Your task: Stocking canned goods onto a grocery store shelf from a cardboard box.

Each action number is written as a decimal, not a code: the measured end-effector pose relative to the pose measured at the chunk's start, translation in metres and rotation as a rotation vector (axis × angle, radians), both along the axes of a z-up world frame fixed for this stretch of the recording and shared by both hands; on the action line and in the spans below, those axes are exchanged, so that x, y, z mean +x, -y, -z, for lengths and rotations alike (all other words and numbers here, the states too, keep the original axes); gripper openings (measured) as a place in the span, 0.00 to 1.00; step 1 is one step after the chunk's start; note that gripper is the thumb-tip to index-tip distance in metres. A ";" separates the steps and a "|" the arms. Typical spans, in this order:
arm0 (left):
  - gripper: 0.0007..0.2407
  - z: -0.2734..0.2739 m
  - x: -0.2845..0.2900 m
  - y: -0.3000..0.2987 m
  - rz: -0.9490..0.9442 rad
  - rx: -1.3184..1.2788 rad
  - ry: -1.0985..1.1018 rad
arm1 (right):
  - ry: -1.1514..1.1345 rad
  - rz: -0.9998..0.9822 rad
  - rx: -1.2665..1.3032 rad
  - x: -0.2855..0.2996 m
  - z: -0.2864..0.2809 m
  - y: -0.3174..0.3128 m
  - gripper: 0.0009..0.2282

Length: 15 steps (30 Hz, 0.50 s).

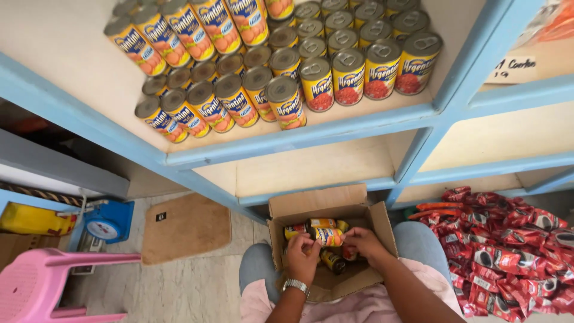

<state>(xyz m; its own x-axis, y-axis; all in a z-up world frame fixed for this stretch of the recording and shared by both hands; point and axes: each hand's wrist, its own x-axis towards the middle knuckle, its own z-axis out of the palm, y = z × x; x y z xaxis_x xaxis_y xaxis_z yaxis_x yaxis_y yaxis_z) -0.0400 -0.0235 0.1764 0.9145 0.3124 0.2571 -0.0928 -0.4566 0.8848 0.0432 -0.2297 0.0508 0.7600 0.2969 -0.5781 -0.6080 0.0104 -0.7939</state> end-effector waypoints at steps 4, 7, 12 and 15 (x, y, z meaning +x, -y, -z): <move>0.09 -0.048 0.000 0.010 -0.090 -0.042 -0.056 | -0.039 0.047 0.164 0.003 -0.015 -0.003 0.07; 0.09 -0.065 -0.006 0.013 -0.110 -0.021 -0.165 | -0.060 0.068 0.211 0.000 -0.025 -0.003 0.08; 0.09 -0.071 -0.007 0.013 -0.045 0.073 0.018 | -0.165 0.049 0.287 -0.006 -0.060 -0.003 0.11; 0.09 -0.090 -0.010 0.018 0.000 0.088 -0.007 | -0.135 0.016 0.268 -0.011 -0.073 -0.001 0.14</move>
<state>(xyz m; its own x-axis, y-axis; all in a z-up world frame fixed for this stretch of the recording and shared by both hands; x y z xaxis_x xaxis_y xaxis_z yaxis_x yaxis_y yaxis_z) -0.0496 -0.0413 0.2660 0.9164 0.2888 0.2772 -0.0867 -0.5328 0.8418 0.0325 -0.2288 0.1240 0.6874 0.4407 -0.5773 -0.7060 0.2192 -0.6734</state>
